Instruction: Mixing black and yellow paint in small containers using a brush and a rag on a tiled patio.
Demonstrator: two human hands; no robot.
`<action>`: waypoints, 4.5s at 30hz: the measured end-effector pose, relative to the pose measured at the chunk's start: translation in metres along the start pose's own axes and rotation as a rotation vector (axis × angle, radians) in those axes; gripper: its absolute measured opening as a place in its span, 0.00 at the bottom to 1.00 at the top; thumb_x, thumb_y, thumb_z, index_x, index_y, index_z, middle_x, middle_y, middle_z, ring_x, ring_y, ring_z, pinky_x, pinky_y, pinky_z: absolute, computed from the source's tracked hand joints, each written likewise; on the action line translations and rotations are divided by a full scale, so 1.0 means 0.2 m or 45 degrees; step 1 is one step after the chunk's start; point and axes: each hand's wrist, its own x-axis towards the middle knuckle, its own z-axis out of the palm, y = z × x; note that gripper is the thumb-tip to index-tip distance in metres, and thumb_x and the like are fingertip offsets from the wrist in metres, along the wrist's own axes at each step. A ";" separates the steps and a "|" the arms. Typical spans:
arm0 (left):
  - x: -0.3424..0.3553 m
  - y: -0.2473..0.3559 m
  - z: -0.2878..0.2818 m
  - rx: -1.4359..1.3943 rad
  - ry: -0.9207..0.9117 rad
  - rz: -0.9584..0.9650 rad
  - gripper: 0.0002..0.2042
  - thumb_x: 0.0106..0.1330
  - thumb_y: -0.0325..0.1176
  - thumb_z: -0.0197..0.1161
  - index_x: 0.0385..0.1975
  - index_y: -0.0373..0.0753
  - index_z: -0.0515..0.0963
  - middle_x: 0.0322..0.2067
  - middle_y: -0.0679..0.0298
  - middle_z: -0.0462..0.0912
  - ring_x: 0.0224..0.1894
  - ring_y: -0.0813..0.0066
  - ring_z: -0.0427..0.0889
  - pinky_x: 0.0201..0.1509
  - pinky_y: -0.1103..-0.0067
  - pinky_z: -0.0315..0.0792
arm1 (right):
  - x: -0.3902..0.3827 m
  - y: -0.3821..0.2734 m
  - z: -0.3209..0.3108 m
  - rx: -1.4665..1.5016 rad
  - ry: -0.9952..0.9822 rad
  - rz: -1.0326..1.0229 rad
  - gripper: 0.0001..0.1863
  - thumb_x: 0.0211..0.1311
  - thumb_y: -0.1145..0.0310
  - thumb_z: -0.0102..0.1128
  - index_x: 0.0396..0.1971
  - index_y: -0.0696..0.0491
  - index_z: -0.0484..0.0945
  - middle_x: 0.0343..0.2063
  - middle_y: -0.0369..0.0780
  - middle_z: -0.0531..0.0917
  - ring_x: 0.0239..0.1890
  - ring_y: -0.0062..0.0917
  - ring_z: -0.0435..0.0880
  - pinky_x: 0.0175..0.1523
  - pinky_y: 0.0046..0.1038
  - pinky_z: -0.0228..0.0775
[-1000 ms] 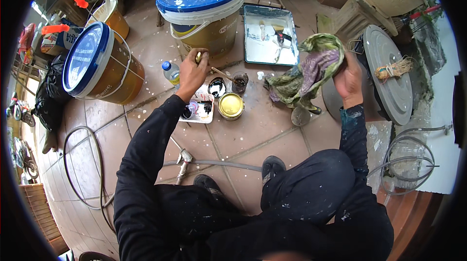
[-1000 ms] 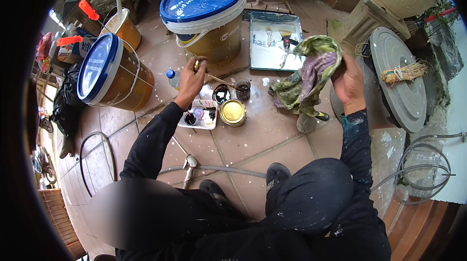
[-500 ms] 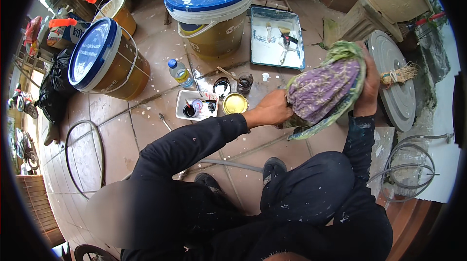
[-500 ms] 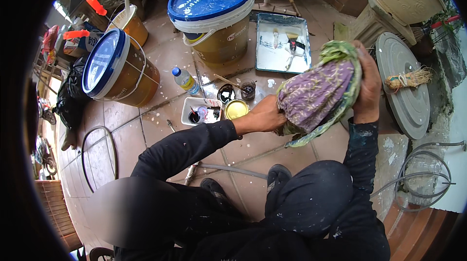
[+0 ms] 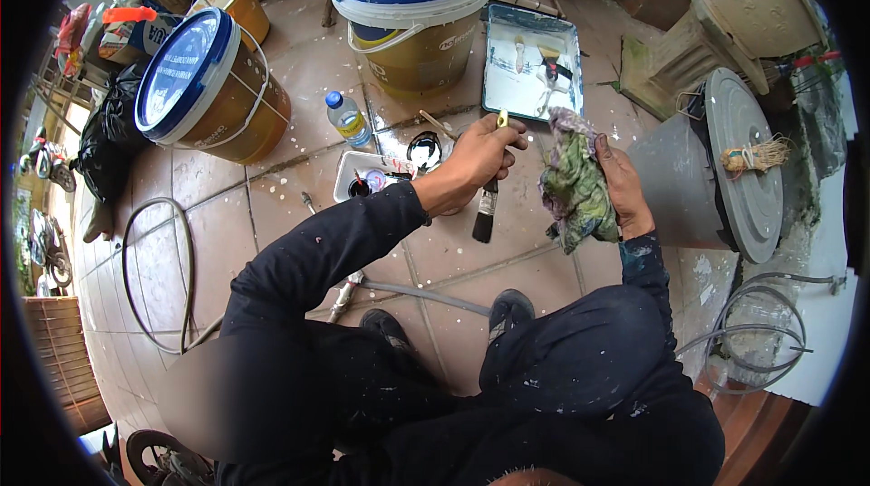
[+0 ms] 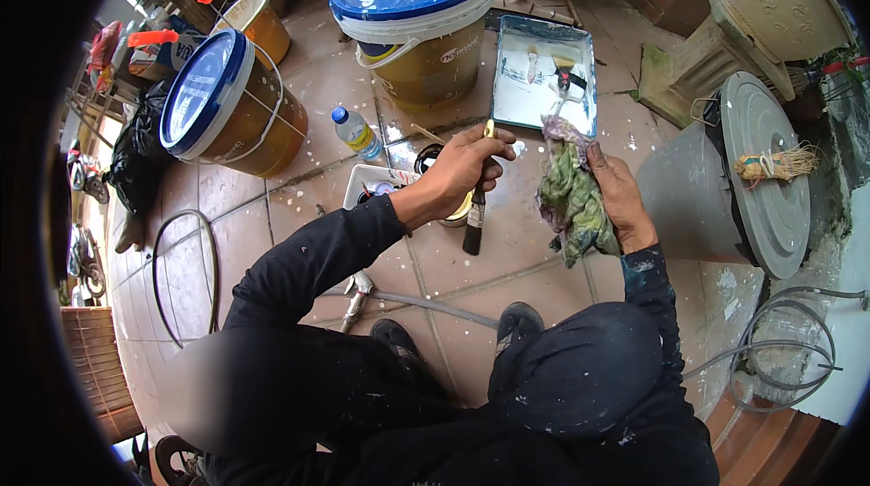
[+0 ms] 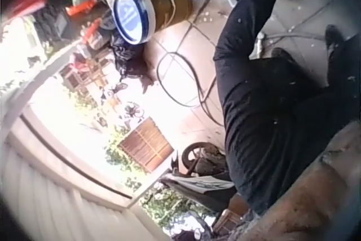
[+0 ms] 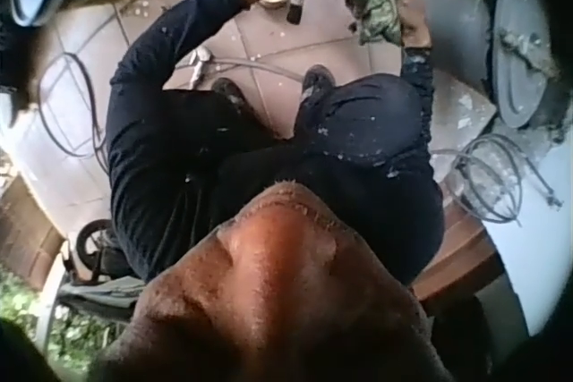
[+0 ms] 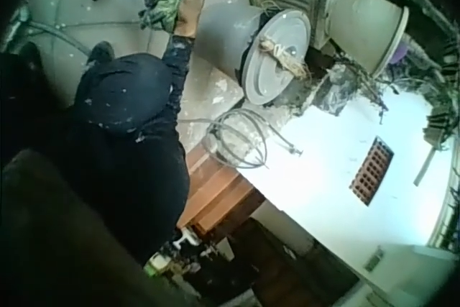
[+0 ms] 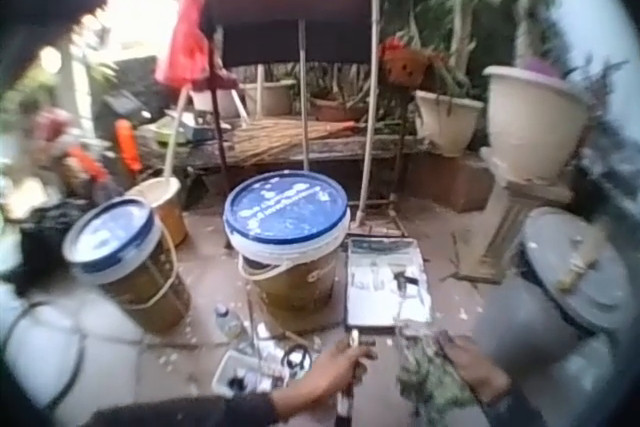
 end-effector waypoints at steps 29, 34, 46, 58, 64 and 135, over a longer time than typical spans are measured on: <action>-0.36 -0.24 -0.53 1.523 -0.638 -0.578 0.33 0.61 0.65 0.69 0.38 0.33 0.88 0.30 0.61 0.87 0.33 0.71 0.82 0.41 0.69 0.76 | 0.60 -0.05 0.71 -1.447 -0.717 -0.302 0.30 0.65 0.51 0.68 0.62 0.52 0.78 0.50 0.51 0.87 0.52 0.47 0.86 0.56 0.42 0.77; -0.27 -0.32 -0.61 1.749 -0.590 -0.319 0.32 0.57 0.62 0.67 0.38 0.32 0.87 0.32 0.46 0.88 0.36 0.50 0.88 0.45 0.62 0.79 | 0.73 0.19 0.77 -1.145 -0.664 -0.257 0.21 0.67 0.54 0.65 0.52 0.53 0.85 0.41 0.49 0.89 0.46 0.45 0.88 0.54 0.42 0.77; -0.26 -0.49 -0.74 1.923 0.182 -0.122 0.41 0.60 0.55 0.71 0.57 0.19 0.67 0.39 0.39 0.87 0.43 0.43 0.89 0.48 0.59 0.83 | 0.53 0.22 0.65 -1.635 -0.353 -0.082 0.19 0.66 0.59 0.65 0.44 0.61 0.82 0.38 0.54 0.87 0.41 0.49 0.87 0.49 0.46 0.79; -0.20 -0.57 -0.76 1.854 0.218 0.092 0.53 0.57 0.58 0.75 0.79 0.44 0.54 0.29 0.45 0.85 0.33 0.43 0.86 0.36 0.57 0.78 | 0.33 0.39 0.87 -1.673 -0.758 -1.072 0.49 0.41 0.60 0.82 0.65 0.62 0.70 0.56 0.47 0.76 0.57 0.37 0.73 0.59 0.36 0.64; -0.18 -0.58 -0.74 1.844 0.223 0.238 0.54 0.58 0.58 0.75 0.80 0.46 0.52 0.28 0.46 0.85 0.31 0.44 0.86 0.35 0.57 0.77 | 0.43 0.39 0.89 -1.607 -0.820 -0.971 0.42 0.35 0.60 0.84 0.53 0.59 0.74 0.50 0.45 0.76 0.56 0.38 0.74 0.57 0.35 0.64; -0.16 -0.59 -0.88 1.830 0.135 -0.054 0.65 0.52 0.63 0.79 0.77 0.24 0.47 0.35 0.38 0.85 0.36 0.42 0.87 0.41 0.59 0.79 | 0.40 0.46 0.95 -1.233 -0.667 -0.451 0.09 0.61 0.64 0.62 0.34 0.52 0.85 0.27 0.51 0.87 0.35 0.48 0.88 0.42 0.49 0.79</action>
